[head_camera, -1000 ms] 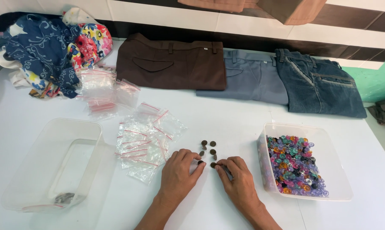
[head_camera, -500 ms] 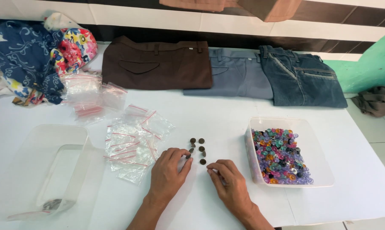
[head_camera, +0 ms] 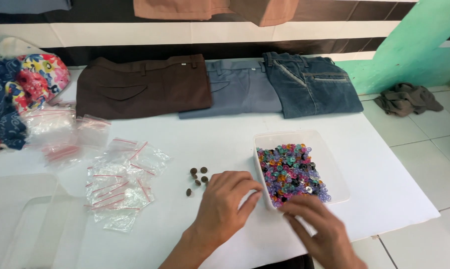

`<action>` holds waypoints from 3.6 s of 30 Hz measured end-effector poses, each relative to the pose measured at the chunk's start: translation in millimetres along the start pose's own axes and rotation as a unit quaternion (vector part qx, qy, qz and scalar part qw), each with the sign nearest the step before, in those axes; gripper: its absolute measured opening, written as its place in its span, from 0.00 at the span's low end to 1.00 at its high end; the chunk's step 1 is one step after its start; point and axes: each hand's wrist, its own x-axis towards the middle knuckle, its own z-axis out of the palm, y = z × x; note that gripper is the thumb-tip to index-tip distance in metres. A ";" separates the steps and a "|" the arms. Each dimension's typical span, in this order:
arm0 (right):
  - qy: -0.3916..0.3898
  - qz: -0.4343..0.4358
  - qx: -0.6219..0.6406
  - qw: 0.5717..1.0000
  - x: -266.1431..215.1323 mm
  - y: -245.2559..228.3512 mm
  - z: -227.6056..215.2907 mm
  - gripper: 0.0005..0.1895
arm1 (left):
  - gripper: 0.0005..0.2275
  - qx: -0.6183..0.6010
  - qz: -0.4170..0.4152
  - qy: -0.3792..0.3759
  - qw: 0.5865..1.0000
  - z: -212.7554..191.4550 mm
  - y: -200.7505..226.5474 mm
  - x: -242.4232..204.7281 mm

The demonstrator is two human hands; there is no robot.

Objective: Sorting various colored buttons from a container and placing them into small plastic zip-lock bags.

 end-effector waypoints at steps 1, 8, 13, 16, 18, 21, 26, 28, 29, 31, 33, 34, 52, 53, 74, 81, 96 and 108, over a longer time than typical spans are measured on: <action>-0.005 0.012 -0.058 0.998 1.2 17.7 -14.6 0.13 | 0.05 -0.010 0.021 -0.040 0.999 9.0 5.9 7.8; -0.176 0.197 -0.121 0.957 27.1 80.0 -40.9 0.20 | 0.14 0.016 -0.057 -0.369 0.928 91.3 11.9 42.4; -0.280 0.257 -0.154 0.912 77.6 27.7 -45.4 0.19 | 0.11 0.131 -0.049 -0.333 0.932 131.2 -16.7 32.3; -0.259 0.281 -0.164 0.910 78.1 48.7 -35.7 0.19 | 0.10 0.158 -0.043 -0.331 0.929 126.8 -20.0 45.2; -0.238 0.283 -0.170 0.913 81.4 49.3 -36.6 0.19 | 0.09 0.161 -0.053 -0.312 0.935 131.9 -23.7 48.6; -0.188 0.289 -0.164 0.924 78.1 64.2 -35.7 0.20 | 0.09 0.129 -0.077 -0.267 0.952 135.3 -28.2 50.6; -0.098 0.269 -0.162 0.944 78.2 88.9 -29.5 0.19 | 0.11 0.067 -0.095 -0.167 0.979 120.0 -19.3 56.2; -0.178 0.259 -0.182 0.932 84.9 95.3 -23.9 0.26 | 0.11 0.058 -0.091 -0.135 0.985 112.4 -10.4 56.8; -0.178 0.260 -0.182 0.932 85.5 90.9 -22.6 0.26 | 0.11 0.058 -0.091 -0.135 0.985 113.0 -10.7 56.4; -0.212 0.232 -0.184 0.931 87.9 81.9 -20.0 0.28 | 0.12 0.059 -0.101 -0.143 0.983 113.5 -11.6 56.0; -0.226 0.240 -0.157 0.931 87.3 62.5 -24.4 0.28 | 0.12 0.064 -0.101 -0.144 0.982 118.1 -15.2 53.5; -0.239 0.249 -0.129 0.930 86.9 52.8 -26.4 0.28 | 0.12 0.069 -0.100 -0.146 0.982 120.4 -17.0 52.2; -0.194 0.101 -0.537 0.815 113.5 102.1 -7.7 0.16 | 0.10 0.041 -0.075 -0.130 0.988 119.6 -25.6 45.9; -0.195 0.104 -0.537 0.814 110.0 104.4 -6.4 0.16 | 0.10 0.040 -0.074 -0.132 0.988 118.4 -25.0 46.1; 0.046 -0.085 -0.319 0.943 81.8 128.3 1.5 0.07 | 0.13 -0.009 -0.079 -0.053 0.995 124.8 -31.6 48.3; 0.047 -0.153 -0.264 0.951 75.6 132.5 2.9 0.07 | 0.17 -0.026 -0.094 -0.045 0.994 121.7 -27.6 47.7; -0.104 0.012 -0.417 0.903 76.9 153.4 8.8 0.05 | 0.09 -0.050 -0.117 -0.062 0.990 126.9 -32.7 43.2; -0.144 0.038 -0.385 0.911 83.4 136.1 5.6 0.05 | 0.08 -0.024 -0.102 -0.069 0.992 134.2 -35.7 40.0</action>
